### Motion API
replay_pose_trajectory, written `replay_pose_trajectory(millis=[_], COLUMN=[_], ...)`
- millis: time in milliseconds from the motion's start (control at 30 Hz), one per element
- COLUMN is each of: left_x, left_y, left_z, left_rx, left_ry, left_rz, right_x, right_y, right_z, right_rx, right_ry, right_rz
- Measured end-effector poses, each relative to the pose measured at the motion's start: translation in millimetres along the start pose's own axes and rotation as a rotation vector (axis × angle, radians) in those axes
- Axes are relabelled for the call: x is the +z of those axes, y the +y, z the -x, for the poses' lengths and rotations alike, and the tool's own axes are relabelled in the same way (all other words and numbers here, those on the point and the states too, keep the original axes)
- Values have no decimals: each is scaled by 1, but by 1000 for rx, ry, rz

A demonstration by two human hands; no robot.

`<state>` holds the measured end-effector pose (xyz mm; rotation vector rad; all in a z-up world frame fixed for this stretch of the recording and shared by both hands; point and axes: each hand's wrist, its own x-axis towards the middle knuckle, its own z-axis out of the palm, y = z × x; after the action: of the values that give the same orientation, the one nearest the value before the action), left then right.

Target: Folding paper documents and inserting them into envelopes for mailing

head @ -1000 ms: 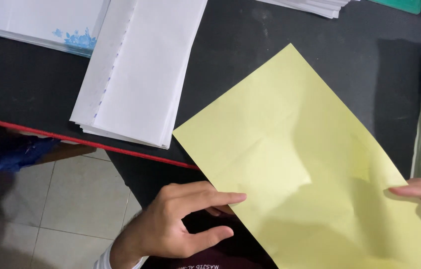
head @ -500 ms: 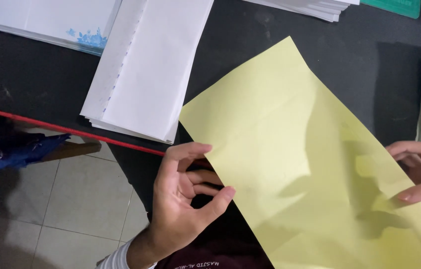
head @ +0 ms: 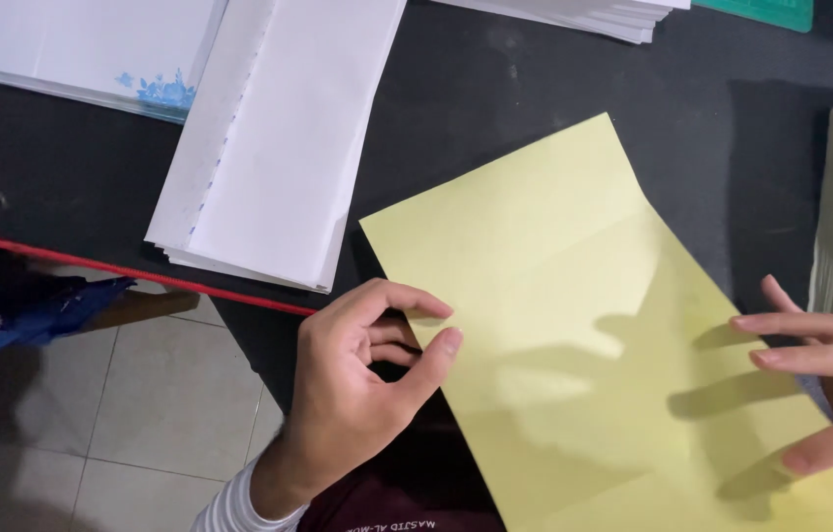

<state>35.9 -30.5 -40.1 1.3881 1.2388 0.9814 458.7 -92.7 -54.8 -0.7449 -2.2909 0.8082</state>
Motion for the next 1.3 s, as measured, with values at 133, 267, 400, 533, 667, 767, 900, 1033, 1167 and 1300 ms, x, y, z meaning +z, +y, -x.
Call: replay_pose_trajectory(millis=[133, 267, 400, 533, 667, 767, 900, 1033, 1167, 1300], left_x=[1, 2, 3, -2, -6, -7, -12, -18, -17, -19], left_y=[-1, 3, 6, 7, 10, 11, 18, 21, 23, 22], left_z=[-1, -4, -7, -9, -12, -14, -24, -34, -40, -45], left_rx=[68, 189, 173, 54, 67, 133, 193, 87, 128, 215], left_ry=[38, 10, 53, -32, -54, 86, 137, 45, 115, -9], left_rz=[-93, -144, -125, -84, -92, -293, -264, -243, -302, -422], right_x=[10, 12, 5, 27, 17, 18, 21, 15, 21, 26], right_y=[-32, -18, 26, -21, -26, -33, -35, -23, -27, -24], right_z=[-27, -20, 23, -22, -52, -64, -64, -52, -66, -65], right_rx=[261, 263, 80, 271, 249, 349, 385, 336, 394, 342], right_ry=[-22, -3, 83, 201, -7, -75, 102, 70, 13, 40], right_rz=[110, 140, 10, 5, 80, 124, 231, 255, 246, 136])
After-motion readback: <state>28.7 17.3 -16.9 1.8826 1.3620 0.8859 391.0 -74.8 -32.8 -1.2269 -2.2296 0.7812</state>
